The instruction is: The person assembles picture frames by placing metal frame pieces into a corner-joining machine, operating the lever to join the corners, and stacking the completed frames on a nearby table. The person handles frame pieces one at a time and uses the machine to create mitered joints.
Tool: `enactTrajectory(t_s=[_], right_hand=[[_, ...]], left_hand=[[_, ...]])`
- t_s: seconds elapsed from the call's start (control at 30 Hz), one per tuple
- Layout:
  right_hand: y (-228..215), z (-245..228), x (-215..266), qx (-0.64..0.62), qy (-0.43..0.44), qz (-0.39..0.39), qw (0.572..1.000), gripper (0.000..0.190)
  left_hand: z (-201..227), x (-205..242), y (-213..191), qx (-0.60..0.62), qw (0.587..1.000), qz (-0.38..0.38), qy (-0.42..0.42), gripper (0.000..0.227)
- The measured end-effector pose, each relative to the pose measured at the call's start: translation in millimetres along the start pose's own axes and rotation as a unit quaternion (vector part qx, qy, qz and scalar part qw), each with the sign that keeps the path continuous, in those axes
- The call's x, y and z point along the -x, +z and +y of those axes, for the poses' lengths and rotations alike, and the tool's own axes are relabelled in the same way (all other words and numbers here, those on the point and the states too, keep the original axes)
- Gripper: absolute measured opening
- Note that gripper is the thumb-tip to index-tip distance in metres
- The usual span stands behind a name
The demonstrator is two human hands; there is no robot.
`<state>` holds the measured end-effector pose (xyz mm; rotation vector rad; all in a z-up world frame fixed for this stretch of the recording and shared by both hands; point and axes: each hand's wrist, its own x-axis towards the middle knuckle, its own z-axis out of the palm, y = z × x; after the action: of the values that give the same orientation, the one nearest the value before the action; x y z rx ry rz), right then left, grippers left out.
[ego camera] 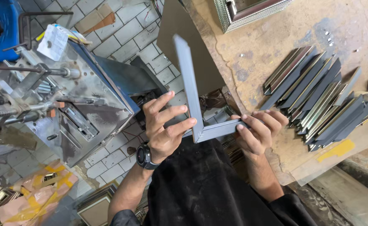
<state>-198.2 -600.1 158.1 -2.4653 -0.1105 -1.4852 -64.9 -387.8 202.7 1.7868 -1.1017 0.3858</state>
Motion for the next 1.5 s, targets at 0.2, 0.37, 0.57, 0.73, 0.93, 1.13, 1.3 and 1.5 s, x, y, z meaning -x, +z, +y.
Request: enactTrajectory(t_s=[0.2,0.37,0.57,0.73,0.93,1.13,1.3,1.5], right_hand=[[-3.2,20.7,6.8,0.025,-0.015,0.007,1.0,0.034],[-1.9,23.8,6.8,0.031,0.0,-0.005,1.0,0.036],[-2.1,22.7,1.3,0.006,0.013,-0.028,0.999,0.034],[5.8,22.2,-2.7,-0.021,0.021,-0.035,0.999,0.029],[5.5,21.5,-7.1,-0.029,0.047,-0.064,0.996,0.016],[1.5,28.0,-12.6,-0.048,0.056,-0.121,0.99,0.02],[2.0,32.5,-18.7,-0.085,0.071,-0.181,0.977,0.036],[-4.4,30.7,-24.9,-0.089,0.094,-0.237,0.963,0.042]], left_hand=[[1.3,2.3,16.4,0.012,1.0,0.01,-0.005,0.034],[0.7,6.4,17.9,0.012,1.0,-0.007,-0.009,0.032],[-1.6,8.9,15.9,-0.02,1.0,-0.022,0.005,0.033],[-4.2,9.6,15.0,-0.036,0.999,-0.024,0.018,0.033],[-2.5,0.1,22.4,-0.007,0.999,-0.02,-0.024,0.022],[-0.6,-16.8,22.7,0.075,0.995,-0.014,-0.063,0.016],[4.6,-21.4,18.6,0.147,0.957,-0.062,-0.244,0.018],[2.7,-19.4,26.3,0.266,0.887,-0.056,-0.373,0.023]])
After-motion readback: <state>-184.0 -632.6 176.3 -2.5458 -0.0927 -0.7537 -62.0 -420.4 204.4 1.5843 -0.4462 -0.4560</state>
